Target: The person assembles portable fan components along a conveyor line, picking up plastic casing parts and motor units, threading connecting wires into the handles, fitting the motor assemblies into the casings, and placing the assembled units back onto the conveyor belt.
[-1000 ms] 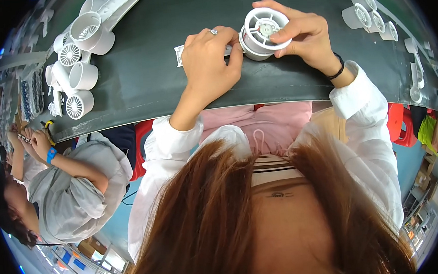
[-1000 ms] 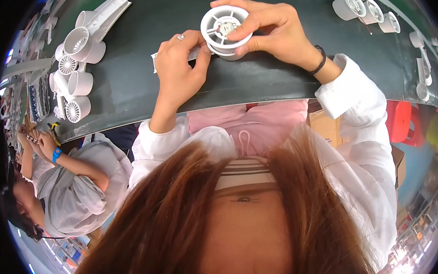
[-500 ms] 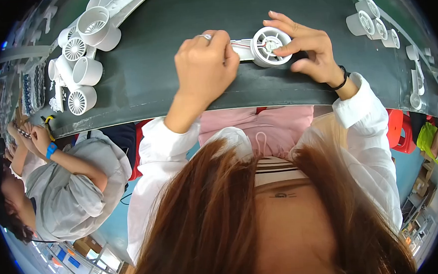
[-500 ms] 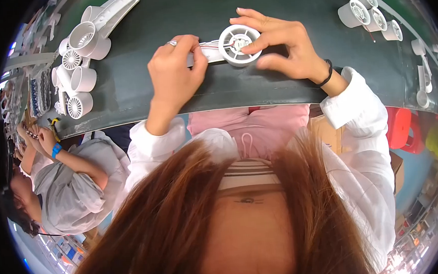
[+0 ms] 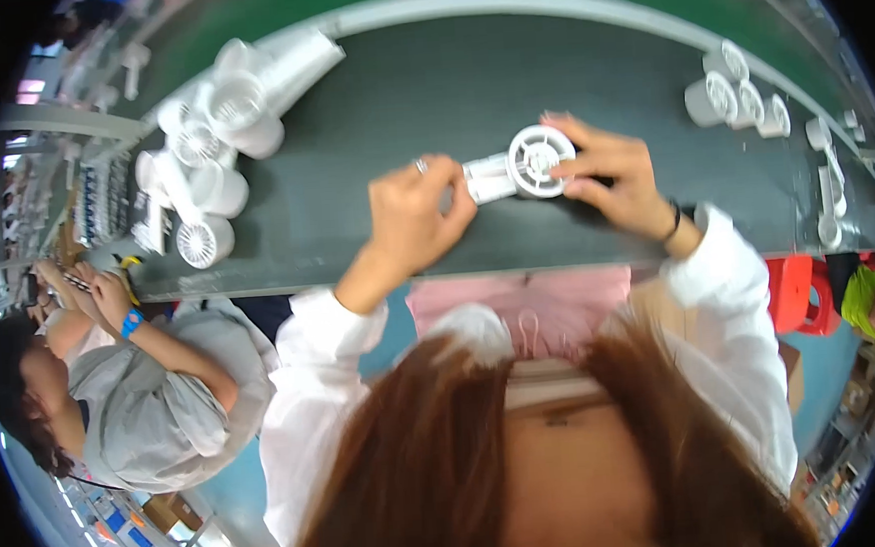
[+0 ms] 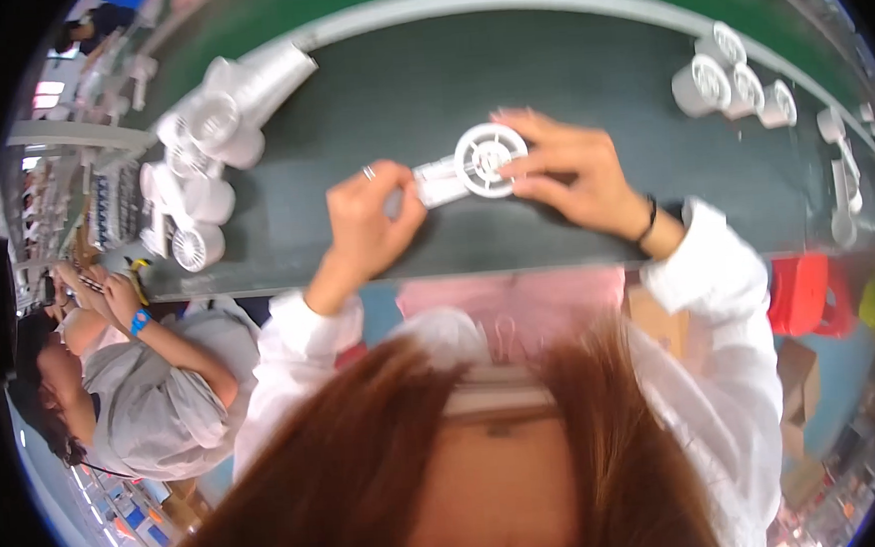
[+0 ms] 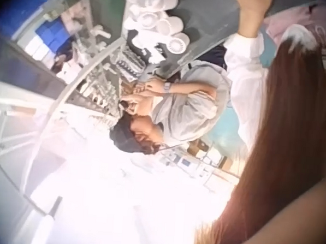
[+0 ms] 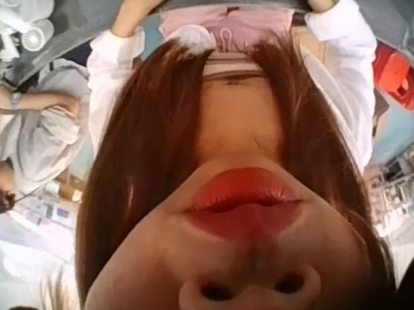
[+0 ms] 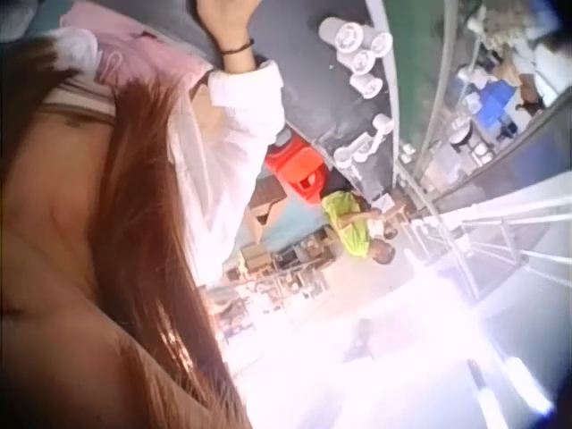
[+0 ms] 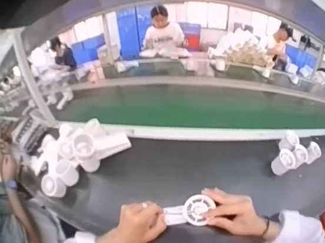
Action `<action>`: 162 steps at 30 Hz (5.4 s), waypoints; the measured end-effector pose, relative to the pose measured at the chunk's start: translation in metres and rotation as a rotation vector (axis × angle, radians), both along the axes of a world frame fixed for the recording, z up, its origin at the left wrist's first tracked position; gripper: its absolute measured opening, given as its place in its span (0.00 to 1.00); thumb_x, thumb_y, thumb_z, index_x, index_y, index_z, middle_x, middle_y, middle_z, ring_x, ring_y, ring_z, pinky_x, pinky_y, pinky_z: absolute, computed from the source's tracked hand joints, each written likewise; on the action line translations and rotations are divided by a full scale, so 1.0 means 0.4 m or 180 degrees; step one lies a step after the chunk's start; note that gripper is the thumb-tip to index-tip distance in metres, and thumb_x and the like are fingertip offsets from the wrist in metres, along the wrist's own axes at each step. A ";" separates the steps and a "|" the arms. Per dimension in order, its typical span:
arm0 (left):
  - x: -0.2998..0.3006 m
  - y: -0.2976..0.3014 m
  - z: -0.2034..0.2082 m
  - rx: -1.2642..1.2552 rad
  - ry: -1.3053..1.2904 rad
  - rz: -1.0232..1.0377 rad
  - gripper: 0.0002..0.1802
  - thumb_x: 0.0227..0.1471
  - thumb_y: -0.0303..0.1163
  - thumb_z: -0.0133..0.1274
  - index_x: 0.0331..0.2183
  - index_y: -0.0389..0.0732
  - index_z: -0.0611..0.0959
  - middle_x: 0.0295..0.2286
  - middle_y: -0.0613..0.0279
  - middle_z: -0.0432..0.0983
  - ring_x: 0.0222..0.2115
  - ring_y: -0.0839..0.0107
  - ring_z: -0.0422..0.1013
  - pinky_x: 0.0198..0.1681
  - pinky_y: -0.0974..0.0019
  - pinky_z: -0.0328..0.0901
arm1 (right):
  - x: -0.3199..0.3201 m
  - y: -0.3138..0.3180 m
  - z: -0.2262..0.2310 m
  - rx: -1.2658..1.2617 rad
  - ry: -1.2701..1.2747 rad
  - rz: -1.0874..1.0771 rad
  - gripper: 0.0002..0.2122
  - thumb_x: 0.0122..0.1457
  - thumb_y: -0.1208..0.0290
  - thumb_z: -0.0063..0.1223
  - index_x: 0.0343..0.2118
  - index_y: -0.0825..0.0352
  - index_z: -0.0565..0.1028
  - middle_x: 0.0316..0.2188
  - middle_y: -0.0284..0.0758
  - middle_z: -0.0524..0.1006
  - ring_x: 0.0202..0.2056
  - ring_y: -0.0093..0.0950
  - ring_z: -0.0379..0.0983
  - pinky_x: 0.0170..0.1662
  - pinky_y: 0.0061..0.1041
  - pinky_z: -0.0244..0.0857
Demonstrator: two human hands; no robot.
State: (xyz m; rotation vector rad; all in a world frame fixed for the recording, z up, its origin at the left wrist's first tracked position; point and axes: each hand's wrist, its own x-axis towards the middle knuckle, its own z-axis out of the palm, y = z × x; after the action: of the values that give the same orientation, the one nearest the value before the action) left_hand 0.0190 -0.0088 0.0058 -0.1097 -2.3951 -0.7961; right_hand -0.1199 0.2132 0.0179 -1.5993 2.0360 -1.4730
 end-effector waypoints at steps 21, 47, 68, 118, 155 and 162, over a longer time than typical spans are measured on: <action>-0.374 -0.285 0.128 -0.2114 -0.1664 0.2604 0.19 0.37 0.32 0.58 0.37 0.41 0.79 0.39 0.50 0.74 0.43 0.49 0.67 0.46 0.48 0.58 | -0.048 0.278 0.075 -0.0553 0.1284 -0.2335 0.04 0.51 0.86 0.53 0.31 0.74 0.76 0.28 0.40 0.78 0.30 0.30 0.75 0.35 0.23 0.67; -0.108 -0.088 0.254 0.3090 0.0617 -0.1467 0.08 0.51 0.30 0.56 0.33 0.40 0.75 0.44 0.51 0.74 0.54 0.53 0.62 0.57 0.52 0.57 | -0.205 0.299 0.058 0.1039 0.1650 -0.2585 0.36 0.38 0.74 0.66 0.55 0.57 0.67 0.54 0.40 0.65 0.54 0.42 0.62 0.54 0.34 0.59; -0.157 0.045 -0.036 0.5040 0.0605 -0.0442 0.02 0.41 0.23 0.39 0.23 0.38 0.67 0.23 0.55 0.67 0.31 0.58 0.67 0.54 0.54 0.59 | -0.106 0.231 0.073 0.0963 0.0750 -0.0718 0.31 0.37 0.85 0.60 0.51 0.63 0.71 0.47 0.40 0.66 0.47 0.39 0.63 0.51 0.32 0.60; 0.018 0.257 0.113 0.3413 -0.1454 -0.1341 0.07 0.51 0.19 0.50 0.23 0.28 0.76 0.41 0.41 0.75 0.34 0.72 0.74 0.33 0.73 0.67 | 0.095 0.162 0.158 -0.0242 0.0783 -0.0305 0.23 0.40 0.79 0.66 0.42 0.73 0.73 0.42 0.52 0.72 0.39 0.39 0.74 0.44 0.32 0.69; -0.051 0.164 0.010 -0.0184 -0.0187 0.0261 0.19 0.29 0.29 0.67 0.30 0.43 0.80 0.30 0.65 0.76 0.33 0.63 0.72 0.35 0.62 0.64 | 0.041 0.014 0.232 0.1563 0.1424 -0.0993 0.09 0.41 0.78 0.63 0.28 0.71 0.78 0.30 0.40 0.76 0.24 0.35 0.74 0.26 0.24 0.66; -0.060 0.186 -0.008 0.0110 -0.0152 0.0134 0.17 0.30 0.30 0.65 0.29 0.41 0.79 0.33 0.58 0.74 0.36 0.60 0.70 0.39 0.58 0.62 | 0.023 -0.013 0.231 0.1659 0.1358 -0.0770 0.09 0.39 0.76 0.64 0.27 0.70 0.79 0.25 0.43 0.75 0.25 0.39 0.74 0.28 0.29 0.67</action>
State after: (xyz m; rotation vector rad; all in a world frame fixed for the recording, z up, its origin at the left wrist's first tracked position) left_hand -0.0048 0.0657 0.0026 -0.0266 -2.4192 -0.8289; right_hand -0.1109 0.2080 0.1103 -1.5674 2.6317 -0.5791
